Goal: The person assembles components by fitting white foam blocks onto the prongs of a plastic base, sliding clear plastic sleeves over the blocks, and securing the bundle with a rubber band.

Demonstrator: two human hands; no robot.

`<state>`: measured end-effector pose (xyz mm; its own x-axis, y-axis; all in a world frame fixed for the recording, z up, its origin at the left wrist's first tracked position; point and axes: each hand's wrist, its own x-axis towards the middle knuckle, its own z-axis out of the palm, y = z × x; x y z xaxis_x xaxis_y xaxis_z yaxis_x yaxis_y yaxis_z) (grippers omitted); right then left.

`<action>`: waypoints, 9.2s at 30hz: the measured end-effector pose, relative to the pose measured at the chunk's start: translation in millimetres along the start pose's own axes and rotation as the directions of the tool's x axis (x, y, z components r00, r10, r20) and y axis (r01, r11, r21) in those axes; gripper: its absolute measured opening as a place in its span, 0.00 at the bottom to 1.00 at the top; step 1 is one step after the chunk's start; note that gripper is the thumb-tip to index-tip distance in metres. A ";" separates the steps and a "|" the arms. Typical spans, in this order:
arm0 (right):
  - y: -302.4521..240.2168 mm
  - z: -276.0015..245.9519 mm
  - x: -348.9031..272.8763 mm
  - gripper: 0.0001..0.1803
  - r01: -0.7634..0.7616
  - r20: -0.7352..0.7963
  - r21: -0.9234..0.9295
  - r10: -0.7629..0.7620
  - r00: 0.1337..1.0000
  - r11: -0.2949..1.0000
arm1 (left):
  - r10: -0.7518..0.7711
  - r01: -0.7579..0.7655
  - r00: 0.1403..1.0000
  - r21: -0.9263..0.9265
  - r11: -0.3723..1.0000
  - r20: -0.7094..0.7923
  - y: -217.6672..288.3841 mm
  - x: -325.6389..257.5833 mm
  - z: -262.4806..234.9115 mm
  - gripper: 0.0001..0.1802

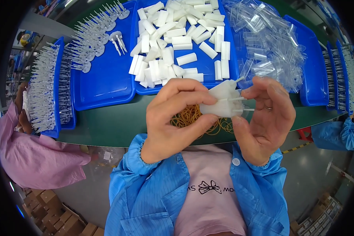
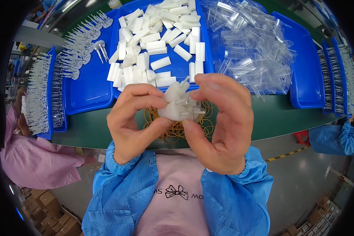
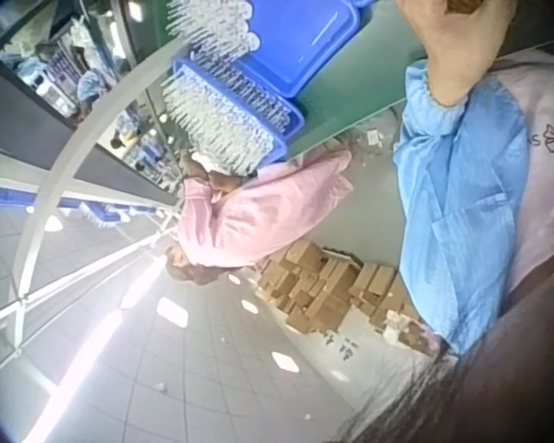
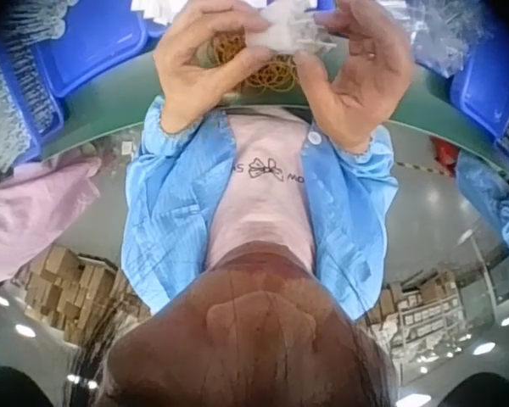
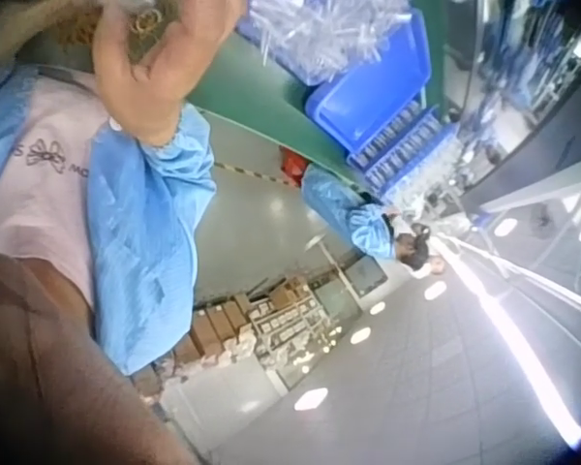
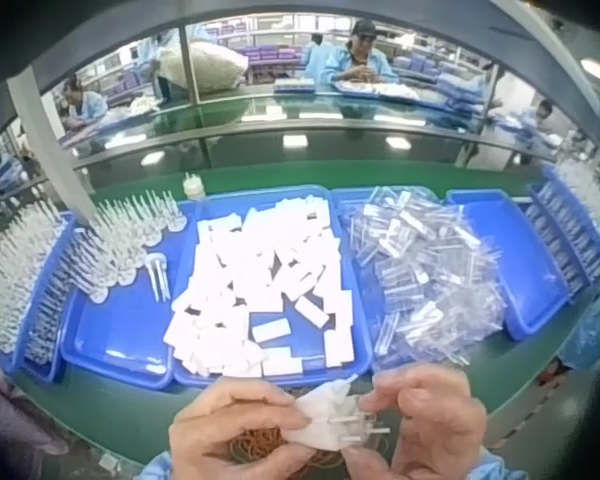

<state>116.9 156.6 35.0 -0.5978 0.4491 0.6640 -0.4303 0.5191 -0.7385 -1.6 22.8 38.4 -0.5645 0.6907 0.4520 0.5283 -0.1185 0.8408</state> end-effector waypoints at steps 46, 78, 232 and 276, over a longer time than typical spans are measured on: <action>2.9 -4.3 9.6 0.39 0.113 0.243 -0.139 -0.076 0.967 0.984 | -0.336 0.787 0.616 -0.547 0.284 0.712 -32.9 -2.4 6.4 0.16; -9.5 -48.3 33.5 0.18 0.087 0.164 -0.378 -0.025 0.986 0.922 | -0.408 0.422 0.903 -0.461 0.780 0.136 -13.4 -17.9 9.6 0.14; 27.9 -53.5 78.0 0.17 -0.483 0.181 0.075 0.464 0.867 0.873 | -0.092 0.045 0.977 -0.238 0.970 -0.192 -22.3 -9.6 4.5 0.28; 8.6 -46.9 28.0 0.10 -0.259 0.202 0.376 0.194 0.960 0.890 | -0.121 0.117 0.992 -0.119 0.986 -0.022 8.6 -9.5 -2.5 0.24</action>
<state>128.2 207.7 52.7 -0.7944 0.3847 0.4701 -0.4818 0.0722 -0.8733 6.7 13.4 42.1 -0.6380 0.6841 0.3535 0.3792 -0.1205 0.9174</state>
